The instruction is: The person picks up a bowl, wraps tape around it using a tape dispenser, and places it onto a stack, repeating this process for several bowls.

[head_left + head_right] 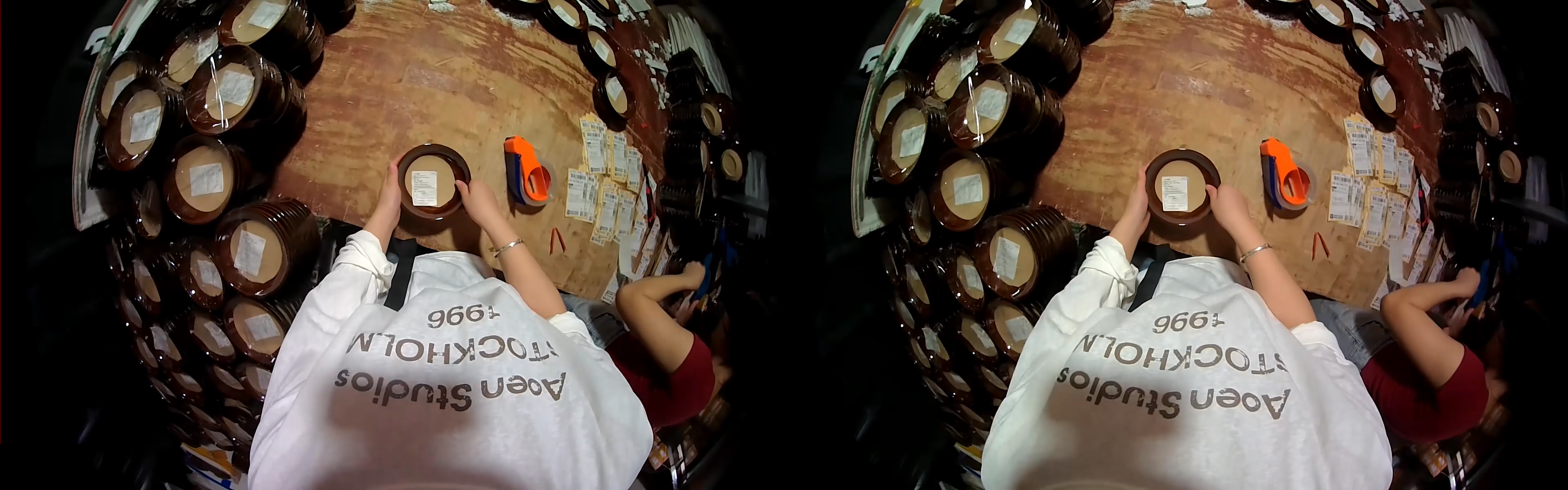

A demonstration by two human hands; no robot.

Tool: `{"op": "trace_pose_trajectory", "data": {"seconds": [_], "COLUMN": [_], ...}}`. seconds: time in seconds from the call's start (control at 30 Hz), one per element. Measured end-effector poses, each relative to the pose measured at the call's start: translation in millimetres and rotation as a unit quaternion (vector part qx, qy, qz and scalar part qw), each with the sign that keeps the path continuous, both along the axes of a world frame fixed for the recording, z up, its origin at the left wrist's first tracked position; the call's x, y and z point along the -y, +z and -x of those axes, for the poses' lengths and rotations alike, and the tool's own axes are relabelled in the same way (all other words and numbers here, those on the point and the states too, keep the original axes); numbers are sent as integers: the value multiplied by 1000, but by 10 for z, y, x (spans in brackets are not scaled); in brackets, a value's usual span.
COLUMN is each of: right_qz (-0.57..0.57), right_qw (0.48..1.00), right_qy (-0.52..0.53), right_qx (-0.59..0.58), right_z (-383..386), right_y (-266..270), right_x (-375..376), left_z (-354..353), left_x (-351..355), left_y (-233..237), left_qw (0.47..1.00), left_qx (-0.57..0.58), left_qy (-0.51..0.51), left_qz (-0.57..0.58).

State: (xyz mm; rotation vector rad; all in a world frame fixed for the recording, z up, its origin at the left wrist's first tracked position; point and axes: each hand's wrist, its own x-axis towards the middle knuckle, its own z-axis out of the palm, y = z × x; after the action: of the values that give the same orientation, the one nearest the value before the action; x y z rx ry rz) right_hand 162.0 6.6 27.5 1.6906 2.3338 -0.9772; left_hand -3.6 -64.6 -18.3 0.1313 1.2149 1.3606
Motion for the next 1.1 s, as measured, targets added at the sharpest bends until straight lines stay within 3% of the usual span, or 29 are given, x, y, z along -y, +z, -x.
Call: {"op": "trace_pose_trajectory", "data": {"seconds": [0.13,0.2,0.33,0.53,0.6,0.67,0.8,0.87,0.93,1.0,1.07,1.1], "right_qz": [41,44,25,96,-23,-176,-215,-182,-193,-135,-149,-139], "right_qw": [998,992,996,992,980,955,963,975,972,982,980,978], "right_qy": [24,86,47,64,-140,-177,-157,-127,-132,-135,-127,-145], "right_qx": [46,87,72,48,-137,-157,-53,-31,-15,1,34,47], "right_z": [71,72,90,-20,-234,-529,-969,-977,-958,-933,-902,-881], "right_y": [80,81,78,330,359,312,53,5,-116,-170,-154,-144], "right_x": [-118,-165,-179,-315,-343,-354,-338,-298,-307,-355,-390,-412], "left_z": [-37,-45,-225,-323,-321,-365,-359,-317,-193,-57,15,41], "left_x": [22,17,102,183,142,139,13,-92,-277,-450,-533,-533], "left_y": [45,72,132,75,94,132,-4,101,32,31,72,64], "left_qw": [999,999,994,987,985,977,966,984,986,993,991,981], "left_qx": [2,8,52,89,111,119,103,-45,-52,-116,-129,-179], "left_qy": [40,42,92,135,134,174,229,166,157,5,-14,-75], "left_qz": [0,1,-33,-13,-7,17,59,36,31,3,19,21]}}
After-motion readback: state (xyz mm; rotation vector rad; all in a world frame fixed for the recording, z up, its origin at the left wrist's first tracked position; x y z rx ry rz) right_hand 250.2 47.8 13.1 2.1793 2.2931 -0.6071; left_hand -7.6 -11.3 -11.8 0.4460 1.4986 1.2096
